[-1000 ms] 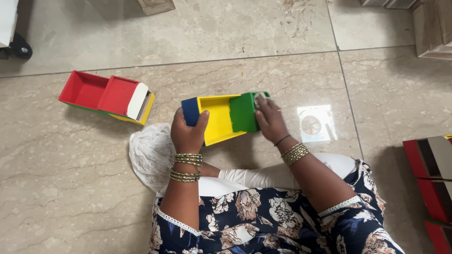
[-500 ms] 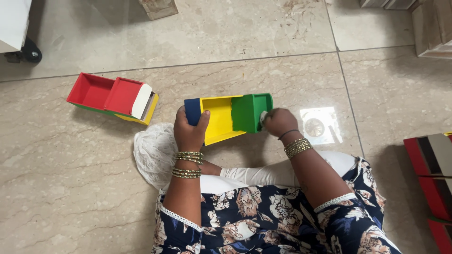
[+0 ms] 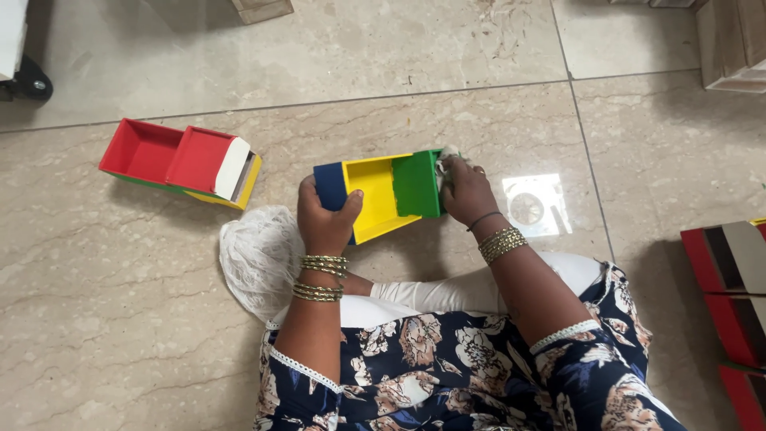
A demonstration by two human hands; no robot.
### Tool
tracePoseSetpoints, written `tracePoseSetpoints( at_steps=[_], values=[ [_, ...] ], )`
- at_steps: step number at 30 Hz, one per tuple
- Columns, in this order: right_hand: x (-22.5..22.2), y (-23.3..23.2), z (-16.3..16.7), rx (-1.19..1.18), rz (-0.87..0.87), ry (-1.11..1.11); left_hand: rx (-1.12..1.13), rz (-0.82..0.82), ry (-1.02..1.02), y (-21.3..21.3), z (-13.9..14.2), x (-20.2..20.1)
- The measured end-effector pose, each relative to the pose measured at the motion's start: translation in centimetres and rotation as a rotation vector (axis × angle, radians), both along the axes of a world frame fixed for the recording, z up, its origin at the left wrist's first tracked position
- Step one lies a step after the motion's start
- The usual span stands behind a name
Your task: The person sits on the floor and wipes colorful wooden toy boxes with a cloth, cleaning the inner compartments, edges, and outer painted surfaces of each box one at a time, turning them to reach different sides.
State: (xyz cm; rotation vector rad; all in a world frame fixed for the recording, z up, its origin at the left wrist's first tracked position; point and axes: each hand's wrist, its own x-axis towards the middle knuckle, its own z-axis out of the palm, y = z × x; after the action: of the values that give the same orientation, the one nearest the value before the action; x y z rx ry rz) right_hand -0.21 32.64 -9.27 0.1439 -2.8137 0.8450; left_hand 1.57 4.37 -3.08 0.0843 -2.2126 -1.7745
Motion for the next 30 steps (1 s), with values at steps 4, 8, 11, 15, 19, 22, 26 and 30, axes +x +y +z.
tracePoseSetpoints(
  at_steps=[4,8,11,15,19,22,26,30],
  values=[
    [1.0,-0.8,0.9,0.094,-0.077,-0.194,-0.120,0.034,0.046,0.4,-0.1,0.6],
    [1.7,0.4,1.3,0.115,-0.036,-0.530,-0.138,0.028,0.041,0.4,-0.2,0.7],
    [1.0,2.2,0.6,-0.374,-0.016,-0.377,-0.042,0.043,-0.064,0.0,-0.3,0.2],
    [-0.1,1.6,-1.0,-0.674,0.127,-0.015,0.104,-0.009,-0.045,-0.2,-0.5,-0.2],
    [1.1,-1.3,-0.9,-0.107,0.077,0.067,-0.093,-0.009,0.011,0.2,-0.4,0.2],
    [2.0,-2.4,1.1,-0.058,-0.004,-0.105,-0.088,0.016,-0.029,0.3,-0.3,0.3],
    [2.0,-2.5,3.9,0.126,-0.035,-0.446,-0.079,0.035,-0.053,0.0,-0.4,0.1],
    [2.1,-1.8,4.4,0.218,-0.020,-0.675,-0.157,0.033,0.012,0.0,-1.0,0.3]
  ],
)
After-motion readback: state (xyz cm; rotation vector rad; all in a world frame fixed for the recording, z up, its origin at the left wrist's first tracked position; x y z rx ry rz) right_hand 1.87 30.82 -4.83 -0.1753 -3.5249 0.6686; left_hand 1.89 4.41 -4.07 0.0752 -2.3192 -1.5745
